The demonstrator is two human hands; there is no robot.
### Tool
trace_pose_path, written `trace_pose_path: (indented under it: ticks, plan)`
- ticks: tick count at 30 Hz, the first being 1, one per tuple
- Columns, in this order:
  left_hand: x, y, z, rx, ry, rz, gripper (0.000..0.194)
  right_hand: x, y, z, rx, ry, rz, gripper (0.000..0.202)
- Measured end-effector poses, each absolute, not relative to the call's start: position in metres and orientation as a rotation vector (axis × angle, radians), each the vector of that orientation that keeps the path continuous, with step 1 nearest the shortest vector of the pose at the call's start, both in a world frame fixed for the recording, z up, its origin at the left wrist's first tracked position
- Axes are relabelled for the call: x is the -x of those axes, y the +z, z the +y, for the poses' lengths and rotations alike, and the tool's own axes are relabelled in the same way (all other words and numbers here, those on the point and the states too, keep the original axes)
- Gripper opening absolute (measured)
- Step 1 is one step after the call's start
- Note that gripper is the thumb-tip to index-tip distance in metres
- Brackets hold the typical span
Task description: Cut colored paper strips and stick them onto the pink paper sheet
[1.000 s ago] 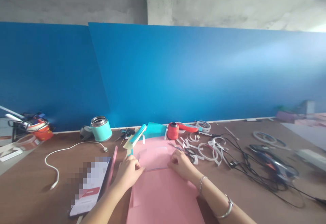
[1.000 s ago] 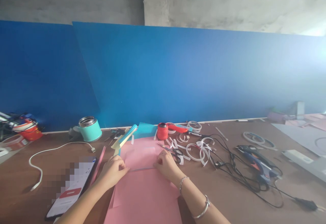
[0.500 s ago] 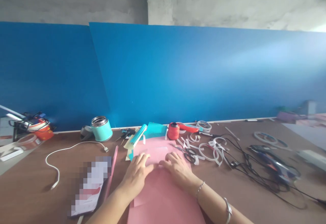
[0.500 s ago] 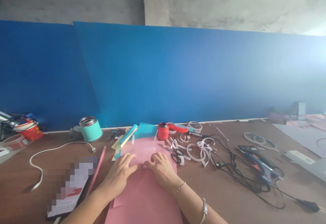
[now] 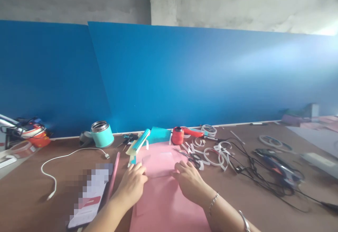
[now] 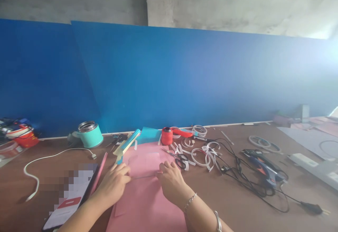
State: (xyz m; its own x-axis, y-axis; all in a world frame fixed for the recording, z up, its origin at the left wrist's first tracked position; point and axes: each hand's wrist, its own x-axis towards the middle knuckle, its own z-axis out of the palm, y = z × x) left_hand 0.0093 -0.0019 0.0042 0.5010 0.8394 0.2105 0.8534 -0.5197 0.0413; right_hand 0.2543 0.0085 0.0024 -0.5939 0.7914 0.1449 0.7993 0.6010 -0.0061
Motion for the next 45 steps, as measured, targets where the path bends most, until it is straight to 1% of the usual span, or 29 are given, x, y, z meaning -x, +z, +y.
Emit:
trace_pose_path:
  ticks: [4, 9, 11, 16, 19, 21, 24, 26, 29, 32, 34, 36, 37, 38, 41, 43, 45]
  plan:
    - [-0.002, 0.007, -0.002, 2.628, -0.259, -1.542, 0.035, -0.258, -0.003, 0.013, 1.442, -0.134, -2.641, 0.014]
    - [0.001, 0.008, 0.000, 2.493, -0.261, -1.629, 0.035, -0.255, -0.010, 0.020, 1.401, -0.210, -2.647, 0.018]
    - [0.001, 0.009, 0.000, 2.441, -0.361, -1.641, 0.035, -0.253, -0.012, 0.022, 1.358, -0.242, -2.661, 0.017]
    - [-0.010, 0.006, -0.005, 2.417, -0.818, -1.512, 0.033, -0.251, -0.015, 0.025, 1.277, -0.323, -2.617, 0.016]
    - [-0.020, 0.004, -0.012, 2.529, -0.958, -1.463, 0.031, -0.251, -0.015, 0.026, 1.245, -0.357, -2.535, 0.017]
    - [-0.027, 0.005, -0.016, 2.635, -1.001, -1.515, 0.030, -0.250, -0.011, 0.025, 1.233, -0.347, -2.442, 0.017]
    - [-0.036, 0.008, -0.019, 2.737, -1.051, -1.782, 0.025, -0.243, -0.004, 0.018, 1.144, -0.299, -2.338, 0.015]
    - [-0.040, 0.007, -0.019, 2.704, -1.104, -2.000, 0.029, -0.237, 0.000, 0.012, 1.023, -0.271, -2.346, 0.015]
    - [-0.042, -0.002, -0.016, 2.507, -1.171, -2.157, 0.045, -0.228, 0.002, 0.004, 0.872, -0.278, -2.397, 0.015]
    - [-0.038, -0.013, -0.010, 2.329, -1.209, -2.061, 0.050, -0.224, 0.005, 0.001, 0.787, -0.300, -2.430, 0.015]
    - [-0.034, -0.015, -0.008, 2.256, -1.231, -1.872, 0.045, -0.225, 0.008, -0.002, 0.730, -0.293, -2.418, 0.014]
    - [-0.031, -0.012, -0.007, 2.229, -1.170, -1.662, 0.036, -0.227, 0.012, -0.006, 0.629, -0.297, -2.376, 0.012]
    - [-0.031, -0.010, -0.007, 2.222, -1.107, -1.574, 0.032, -0.228, 0.014, -0.008, 0.569, -0.312, -2.344, 0.015]
    - [-0.031, -0.008, -0.007, 2.218, -1.023, -1.516, 0.032, -0.229, 0.016, -0.010, 0.516, -0.337, -2.312, 0.020]
    - [-0.037, -0.008, -0.008, 2.255, -0.749, -1.435, 0.045, -0.229, 0.016, -0.013, 0.548, -0.427, -2.255, 0.035]
    - [-0.042, -0.012, -0.007, 2.321, -0.600, -1.430, 0.050, -0.228, 0.013, -0.013, 0.692, -0.442, -2.249, 0.040]
    - [-0.046, -0.018, -0.005, 2.365, -0.498, -1.455, 0.053, -0.227, 0.009, -0.011, 0.825, -0.426, -2.243, 0.040]
